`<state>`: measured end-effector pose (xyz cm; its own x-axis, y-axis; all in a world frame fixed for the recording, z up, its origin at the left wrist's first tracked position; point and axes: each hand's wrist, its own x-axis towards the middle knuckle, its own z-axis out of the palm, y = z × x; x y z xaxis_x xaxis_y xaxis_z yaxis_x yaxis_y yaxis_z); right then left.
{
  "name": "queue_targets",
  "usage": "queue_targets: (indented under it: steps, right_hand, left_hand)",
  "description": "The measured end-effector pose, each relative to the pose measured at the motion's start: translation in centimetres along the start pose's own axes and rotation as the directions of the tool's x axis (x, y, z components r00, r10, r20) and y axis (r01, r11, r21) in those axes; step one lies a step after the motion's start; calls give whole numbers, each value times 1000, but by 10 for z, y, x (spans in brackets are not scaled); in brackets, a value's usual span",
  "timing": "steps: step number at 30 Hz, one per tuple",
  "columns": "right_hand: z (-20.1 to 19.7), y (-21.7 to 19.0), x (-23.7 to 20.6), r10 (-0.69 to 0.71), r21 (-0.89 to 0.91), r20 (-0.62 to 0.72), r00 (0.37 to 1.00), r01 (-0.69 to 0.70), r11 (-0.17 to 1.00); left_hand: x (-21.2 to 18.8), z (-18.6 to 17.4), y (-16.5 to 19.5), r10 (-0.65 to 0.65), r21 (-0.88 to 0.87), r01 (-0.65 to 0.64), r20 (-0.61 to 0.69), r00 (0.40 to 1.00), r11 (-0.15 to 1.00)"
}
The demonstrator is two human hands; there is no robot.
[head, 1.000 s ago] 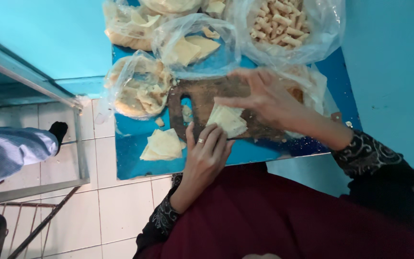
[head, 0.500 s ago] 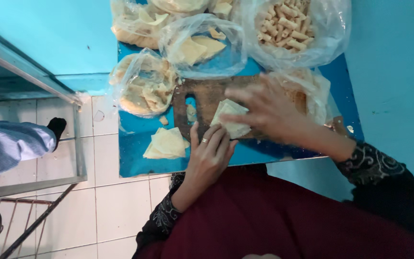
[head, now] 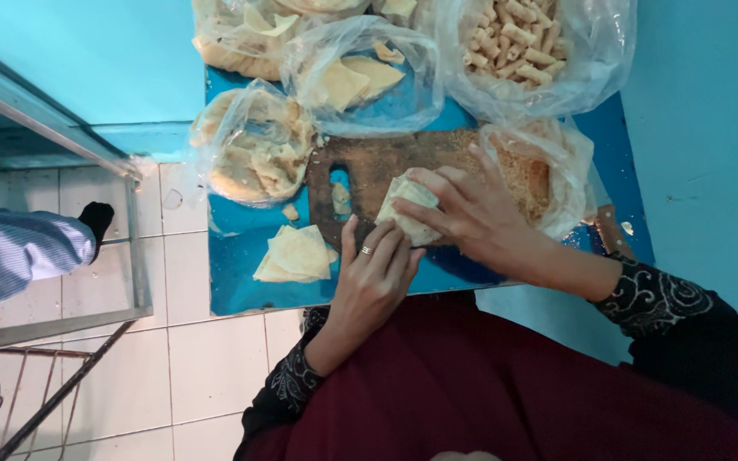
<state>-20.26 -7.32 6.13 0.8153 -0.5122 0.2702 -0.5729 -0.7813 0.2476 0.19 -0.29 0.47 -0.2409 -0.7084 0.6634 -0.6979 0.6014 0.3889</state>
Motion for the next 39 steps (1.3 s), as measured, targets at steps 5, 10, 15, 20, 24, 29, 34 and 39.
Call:
queue_targets:
  steps: [5,10,15,20,24,29,34,39]
  right_hand:
    - [0,-3,5,17,-136,52,999,-10,991]
    - [-6,31,20,79,-126,77,994,-69,990]
    - [-9,5,-1,-52,-75,-26,998,50,996]
    - [1,-1,-12,-22,-212,21,1000,26,977]
    - [8,19,-2,40,-36,-4,999,-40,999]
    - [-4,44,17,28,-180,15,999,-24,983]
    - [-30,49,25,86,54,0,996,-86,995]
    - [-8,40,54,-93,162,2,996,92,982]
  left_hand:
    - [0,-1,1,5,-3,-5,3,1000,1000]
    - [1,0,-1,20,-9,-20,-22,1000,1000]
    - [0,-1,-1,15,-32,-16,-17,1000,999]
    - [1,1,0,15,-32,-15,-15,1000,999]
    - [1,0,-1,14,-50,-15,-21,1000,999]
    - [3,-2,-1,32,-59,-34,-36,999,998]
    - [2,-1,-1,32,-58,-34,-33,999,998]
    - [0,0,-1,15,-65,-17,-27,1000,998]
